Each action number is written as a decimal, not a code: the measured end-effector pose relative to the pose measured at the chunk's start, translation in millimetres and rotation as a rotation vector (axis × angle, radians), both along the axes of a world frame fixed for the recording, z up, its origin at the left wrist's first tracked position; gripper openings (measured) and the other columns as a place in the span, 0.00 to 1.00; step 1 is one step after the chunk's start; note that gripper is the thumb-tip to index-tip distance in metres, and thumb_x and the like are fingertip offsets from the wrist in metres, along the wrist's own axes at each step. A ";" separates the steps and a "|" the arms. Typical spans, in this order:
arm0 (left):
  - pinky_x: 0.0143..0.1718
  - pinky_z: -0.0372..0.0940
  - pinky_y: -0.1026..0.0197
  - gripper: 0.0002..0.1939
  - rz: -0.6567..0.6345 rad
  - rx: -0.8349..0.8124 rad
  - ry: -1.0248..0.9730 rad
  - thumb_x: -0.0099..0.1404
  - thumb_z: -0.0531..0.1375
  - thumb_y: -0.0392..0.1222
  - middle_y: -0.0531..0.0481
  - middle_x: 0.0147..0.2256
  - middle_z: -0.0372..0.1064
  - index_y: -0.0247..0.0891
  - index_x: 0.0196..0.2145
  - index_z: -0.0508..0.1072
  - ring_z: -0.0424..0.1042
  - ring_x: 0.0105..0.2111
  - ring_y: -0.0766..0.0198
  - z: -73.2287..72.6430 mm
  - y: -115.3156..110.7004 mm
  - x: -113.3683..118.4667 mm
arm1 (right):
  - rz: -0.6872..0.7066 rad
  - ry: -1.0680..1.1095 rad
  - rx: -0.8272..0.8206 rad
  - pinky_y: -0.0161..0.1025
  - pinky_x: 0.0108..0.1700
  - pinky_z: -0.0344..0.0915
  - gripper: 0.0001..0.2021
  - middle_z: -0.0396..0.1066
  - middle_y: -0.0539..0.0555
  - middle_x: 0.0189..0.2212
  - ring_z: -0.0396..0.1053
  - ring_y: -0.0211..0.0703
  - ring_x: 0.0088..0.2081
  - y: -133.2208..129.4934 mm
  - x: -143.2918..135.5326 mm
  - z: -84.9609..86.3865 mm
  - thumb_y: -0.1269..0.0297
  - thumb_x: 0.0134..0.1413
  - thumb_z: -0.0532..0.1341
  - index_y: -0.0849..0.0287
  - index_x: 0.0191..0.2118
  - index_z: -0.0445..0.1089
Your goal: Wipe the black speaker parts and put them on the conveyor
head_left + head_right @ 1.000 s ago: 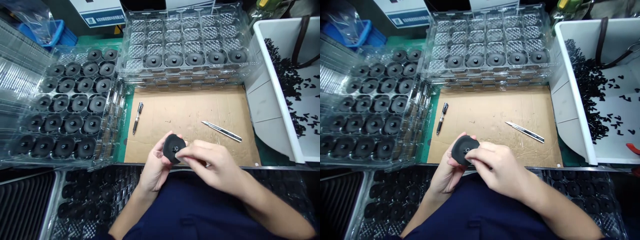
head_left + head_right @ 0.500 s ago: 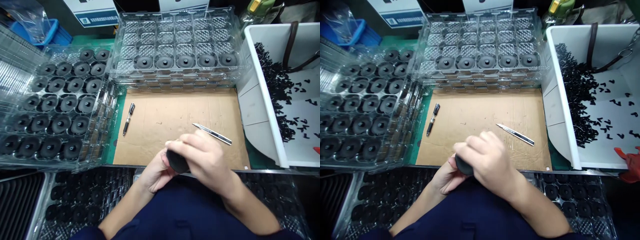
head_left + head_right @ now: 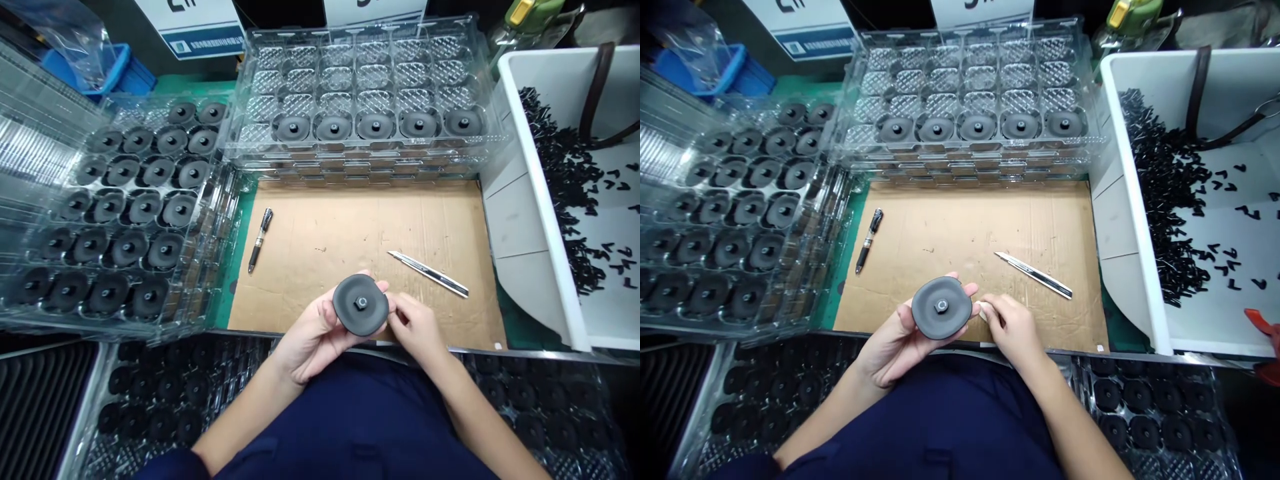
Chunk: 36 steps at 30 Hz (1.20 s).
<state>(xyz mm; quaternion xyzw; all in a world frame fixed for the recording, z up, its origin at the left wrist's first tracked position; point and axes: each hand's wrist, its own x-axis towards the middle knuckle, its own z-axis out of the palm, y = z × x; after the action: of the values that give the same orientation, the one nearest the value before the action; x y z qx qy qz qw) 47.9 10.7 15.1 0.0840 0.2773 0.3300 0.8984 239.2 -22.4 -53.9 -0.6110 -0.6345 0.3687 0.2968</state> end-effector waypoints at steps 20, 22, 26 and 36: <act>0.45 0.68 0.63 0.22 0.198 0.118 0.253 0.54 0.66 0.36 0.52 0.43 0.73 0.46 0.48 0.71 0.73 0.42 0.62 1.9 1.1 1.1 | 0.220 0.131 0.461 0.35 0.46 0.66 0.13 0.72 0.55 0.40 0.69 0.37 0.41 24.8 -48.0 102.7 0.76 0.57 0.56 0.64 0.47 0.68; 0.46 0.68 0.61 0.26 0.175 0.126 0.234 0.49 0.68 0.33 0.51 0.45 0.73 0.45 0.47 0.72 0.73 0.43 0.59 3.0 2.5 -4.4 | 0.308 0.159 0.408 0.33 0.44 0.66 0.12 0.72 0.54 0.38 0.69 0.35 0.39 17.3 -42.5 99.4 0.76 0.56 0.56 0.63 0.45 0.69; 0.36 0.69 0.70 0.29 0.161 0.066 0.270 0.46 0.70 0.36 0.49 0.43 0.73 0.43 0.48 0.72 0.73 0.39 0.64 0.0 2.7 -8.8 | 0.156 -0.041 0.278 0.34 0.37 0.64 0.11 0.70 0.52 0.33 0.67 0.35 0.33 14.5 -30.2 95.0 0.74 0.57 0.55 0.60 0.44 0.69; 0.38 0.72 0.61 0.21 0.087 -0.025 0.178 0.49 0.68 0.47 0.47 0.38 0.73 0.37 0.41 0.75 0.74 0.38 0.59 -6.9 -10.7 -7.4 | 0.335 -0.166 0.379 0.40 0.38 0.55 0.11 0.73 0.49 0.36 0.63 0.38 0.34 50.6 -40.9 98.4 0.69 0.61 0.52 0.55 0.42 0.71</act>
<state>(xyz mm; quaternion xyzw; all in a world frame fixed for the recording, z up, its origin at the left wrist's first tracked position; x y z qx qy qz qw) 40.4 -0.1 8.2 0.0896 0.3635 0.3567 0.8559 198.2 28.2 44.5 -0.4590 -0.8067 0.2359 0.2878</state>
